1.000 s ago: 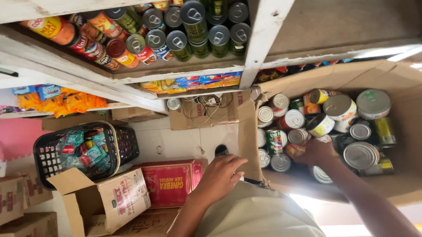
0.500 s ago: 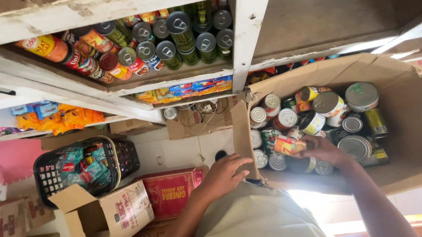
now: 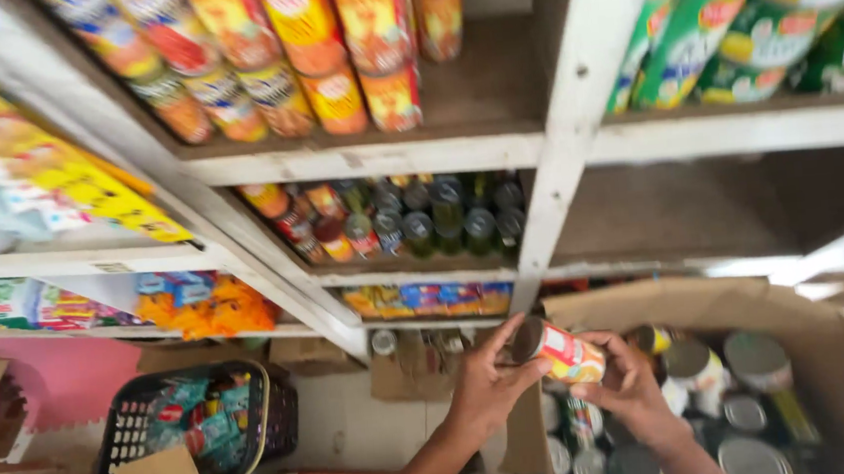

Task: The recorder is taking canned goods from a cardboard box and arranging them neatly on store shelves.

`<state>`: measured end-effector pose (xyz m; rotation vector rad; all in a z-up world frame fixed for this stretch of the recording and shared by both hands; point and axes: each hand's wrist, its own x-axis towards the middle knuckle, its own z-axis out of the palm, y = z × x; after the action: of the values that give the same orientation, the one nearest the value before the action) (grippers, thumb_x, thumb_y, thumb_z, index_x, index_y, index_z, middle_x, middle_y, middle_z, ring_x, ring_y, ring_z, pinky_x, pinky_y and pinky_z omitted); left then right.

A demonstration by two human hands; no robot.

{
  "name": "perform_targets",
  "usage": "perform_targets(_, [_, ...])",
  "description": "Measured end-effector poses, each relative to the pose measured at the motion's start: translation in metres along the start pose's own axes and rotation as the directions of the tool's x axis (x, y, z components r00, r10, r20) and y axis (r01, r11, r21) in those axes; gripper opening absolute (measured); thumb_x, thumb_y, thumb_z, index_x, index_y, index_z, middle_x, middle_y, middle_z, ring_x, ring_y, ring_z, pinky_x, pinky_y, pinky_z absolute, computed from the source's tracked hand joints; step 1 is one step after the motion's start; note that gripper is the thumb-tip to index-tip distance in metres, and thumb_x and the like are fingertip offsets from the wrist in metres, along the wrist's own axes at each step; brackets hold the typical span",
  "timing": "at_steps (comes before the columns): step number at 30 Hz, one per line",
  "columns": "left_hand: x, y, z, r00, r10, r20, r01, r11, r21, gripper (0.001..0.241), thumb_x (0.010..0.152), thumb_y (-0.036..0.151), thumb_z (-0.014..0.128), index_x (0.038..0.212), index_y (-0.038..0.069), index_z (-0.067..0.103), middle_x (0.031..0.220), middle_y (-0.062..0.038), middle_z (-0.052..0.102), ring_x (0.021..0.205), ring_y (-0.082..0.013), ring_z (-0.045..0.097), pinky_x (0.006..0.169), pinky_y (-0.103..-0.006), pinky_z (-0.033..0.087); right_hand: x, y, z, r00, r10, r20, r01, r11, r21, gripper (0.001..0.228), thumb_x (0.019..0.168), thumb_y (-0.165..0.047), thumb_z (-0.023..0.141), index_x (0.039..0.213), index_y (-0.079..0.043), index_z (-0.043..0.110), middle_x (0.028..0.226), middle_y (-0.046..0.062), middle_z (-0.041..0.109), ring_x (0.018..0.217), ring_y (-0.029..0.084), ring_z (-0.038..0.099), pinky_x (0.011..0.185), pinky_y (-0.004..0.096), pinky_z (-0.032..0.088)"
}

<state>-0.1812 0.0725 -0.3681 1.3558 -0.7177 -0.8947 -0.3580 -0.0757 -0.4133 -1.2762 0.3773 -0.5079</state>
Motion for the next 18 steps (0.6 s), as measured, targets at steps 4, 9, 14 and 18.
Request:
perform_targets(4, [0.009, 0.062, -0.017, 0.973, 0.217, -0.081, -0.212, 0.975, 0.068, 0.069, 0.080, 0.014, 0.085, 0.140, -0.002, 0.055, 0.129, -0.008, 0.066, 0.110, -0.0106, 0.067, 0.087, -0.0292, 0.062, 0.030, -0.056, 0.040, 0.991, -0.132, 0.031, 0.135, 0.939, -0.316, 0.062, 0.072, -0.014, 0.088, 0.126, 0.000, 0.061, 0.116, 0.009, 0.071, 0.109, 0.016, 0.065, 0.095, 0.033, 0.050])
perform_targets(9, [0.024, 0.149, -0.041, 0.892, 0.450, -0.035, -0.372, 0.776, 0.509, 0.064, 0.074, 0.018, 0.083, 0.131, -0.004, 0.065, 0.114, -0.015, 0.068, 0.106, -0.0210, 0.068, 0.093, -0.0338, 0.056, 0.066, -0.139, 0.091, 0.924, -0.370, 0.099, 0.332, 0.645, -0.688, 0.061, 0.066, -0.024, 0.092, 0.117, -0.002, 0.067, 0.106, 0.011, 0.074, 0.099, 0.022, 0.070, 0.089, 0.036, 0.053])
perform_targets(14, [0.053, 0.228, -0.051, 0.801, 0.595, 0.069, -0.477, 0.565, 0.673, 0.068, 0.070, 0.022, 0.079, 0.130, -0.005, 0.064, 0.118, -0.018, 0.068, 0.110, -0.0288, 0.069, 0.098, -0.0367, 0.054, 0.115, -0.189, 0.125, 0.734, -0.657, 0.171, 0.505, 0.361, -0.784, 0.066, 0.064, -0.027, 0.094, 0.117, 0.001, 0.067, 0.104, 0.018, 0.071, 0.095, 0.032, 0.068, 0.083, 0.040, 0.054])
perform_targets(18, [0.074, 0.292, -0.044, 0.740, 0.647, 0.184, -0.463, 0.291, 0.837, 0.061, 0.073, 0.018, 0.076, 0.127, -0.006, 0.064, 0.117, -0.023, 0.065, 0.108, -0.0385, 0.065, 0.092, -0.0455, 0.051, 0.155, -0.217, 0.139, 0.745, -0.666, 0.040, 0.450, 0.457, -0.767, 0.060, 0.069, -0.023, 0.090, 0.121, -0.001, 0.068, 0.095, 0.014, 0.072, 0.079, 0.024, 0.071, 0.073, 0.036, 0.057])
